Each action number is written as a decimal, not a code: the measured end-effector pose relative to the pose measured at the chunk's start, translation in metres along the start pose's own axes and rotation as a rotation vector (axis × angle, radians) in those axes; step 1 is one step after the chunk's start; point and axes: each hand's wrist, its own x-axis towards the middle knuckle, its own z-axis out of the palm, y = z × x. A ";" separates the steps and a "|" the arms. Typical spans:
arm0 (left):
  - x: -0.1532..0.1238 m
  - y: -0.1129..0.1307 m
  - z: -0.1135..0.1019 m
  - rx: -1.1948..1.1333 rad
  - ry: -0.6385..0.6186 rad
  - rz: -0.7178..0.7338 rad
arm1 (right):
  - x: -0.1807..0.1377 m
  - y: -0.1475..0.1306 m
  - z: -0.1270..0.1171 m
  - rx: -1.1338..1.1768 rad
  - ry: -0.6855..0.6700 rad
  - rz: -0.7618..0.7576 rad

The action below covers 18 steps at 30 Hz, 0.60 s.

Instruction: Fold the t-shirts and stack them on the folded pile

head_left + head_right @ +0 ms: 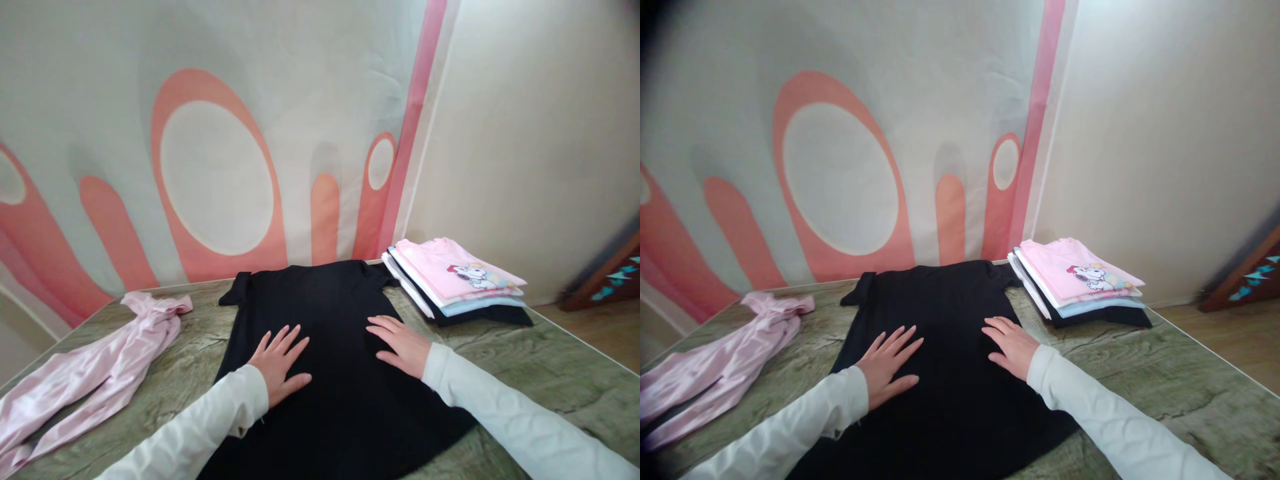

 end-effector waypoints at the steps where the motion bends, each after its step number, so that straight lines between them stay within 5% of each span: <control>1: 0.006 -0.002 0.004 0.011 0.001 -0.027 | -0.002 0.003 0.007 -0.039 -0.008 0.002; 9: -0.015 -0.019 0.025 0.020 0.016 -0.173 | -0.044 0.017 0.026 -0.160 -0.069 0.034; 18: -0.055 0.009 0.025 0.053 -0.015 -0.273 | -0.074 0.007 0.010 -0.107 -0.194 0.136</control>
